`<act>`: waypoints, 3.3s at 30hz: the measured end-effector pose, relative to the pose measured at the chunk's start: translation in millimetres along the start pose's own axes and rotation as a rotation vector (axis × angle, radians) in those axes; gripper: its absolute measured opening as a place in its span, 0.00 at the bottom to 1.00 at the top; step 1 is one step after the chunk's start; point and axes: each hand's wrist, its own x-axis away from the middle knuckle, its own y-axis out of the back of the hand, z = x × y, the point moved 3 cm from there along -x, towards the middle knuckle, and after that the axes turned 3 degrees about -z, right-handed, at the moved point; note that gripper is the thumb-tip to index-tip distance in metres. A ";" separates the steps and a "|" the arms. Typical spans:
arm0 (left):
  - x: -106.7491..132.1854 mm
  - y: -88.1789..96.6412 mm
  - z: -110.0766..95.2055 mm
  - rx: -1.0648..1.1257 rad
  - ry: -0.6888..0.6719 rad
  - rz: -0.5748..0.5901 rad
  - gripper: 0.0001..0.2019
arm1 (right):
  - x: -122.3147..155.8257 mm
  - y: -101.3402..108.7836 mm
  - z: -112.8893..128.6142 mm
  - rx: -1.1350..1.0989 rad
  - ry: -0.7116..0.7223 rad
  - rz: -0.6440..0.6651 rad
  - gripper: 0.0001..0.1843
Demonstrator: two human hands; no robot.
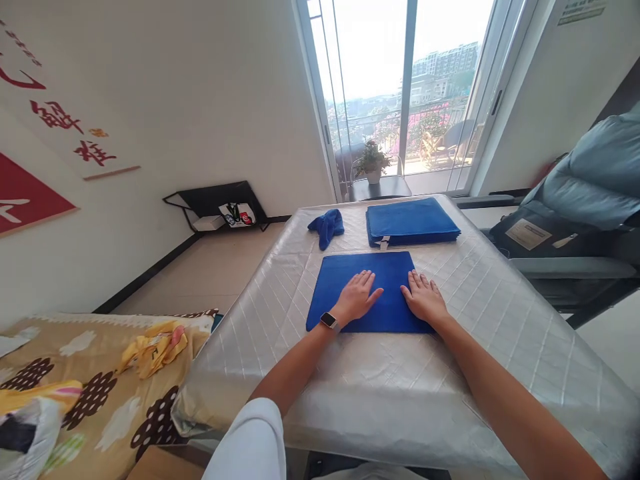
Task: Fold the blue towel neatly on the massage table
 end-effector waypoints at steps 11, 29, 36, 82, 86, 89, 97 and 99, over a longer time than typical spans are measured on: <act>-46.9 -39.0 -68.8 0.078 -0.052 0.106 0.33 | 6.3 3.4 -0.6 0.007 0.030 -0.034 0.35; 88.9 2.5 84.2 -0.031 0.376 0.119 0.39 | 0.3 0.4 -1.0 0.056 0.004 -0.041 0.36; 87.3 1.0 86.5 -0.007 0.359 0.111 0.40 | 22.4 22.6 16.8 0.196 0.100 -0.268 0.33; 168.9 20.8 53.8 0.073 0.222 0.166 0.32 | 107.2 7.0 0.6 0.054 0.026 0.015 0.35; 169.0 20.8 47.3 0.061 0.239 0.070 0.30 | 109.1 8.9 3.4 0.082 0.016 0.028 0.35; 169.5 22.2 45.3 0.067 0.226 0.016 0.29 | 109.5 11.4 5.4 0.091 0.000 0.041 0.35; 171.2 27.0 45.0 0.085 0.218 0.031 0.29 | 106.8 20.5 -4.5 0.163 -0.013 0.093 0.34; 170.8 27.6 45.0 0.089 0.227 0.033 0.28 | 97.9 25.6 -7.0 0.192 -0.023 0.087 0.34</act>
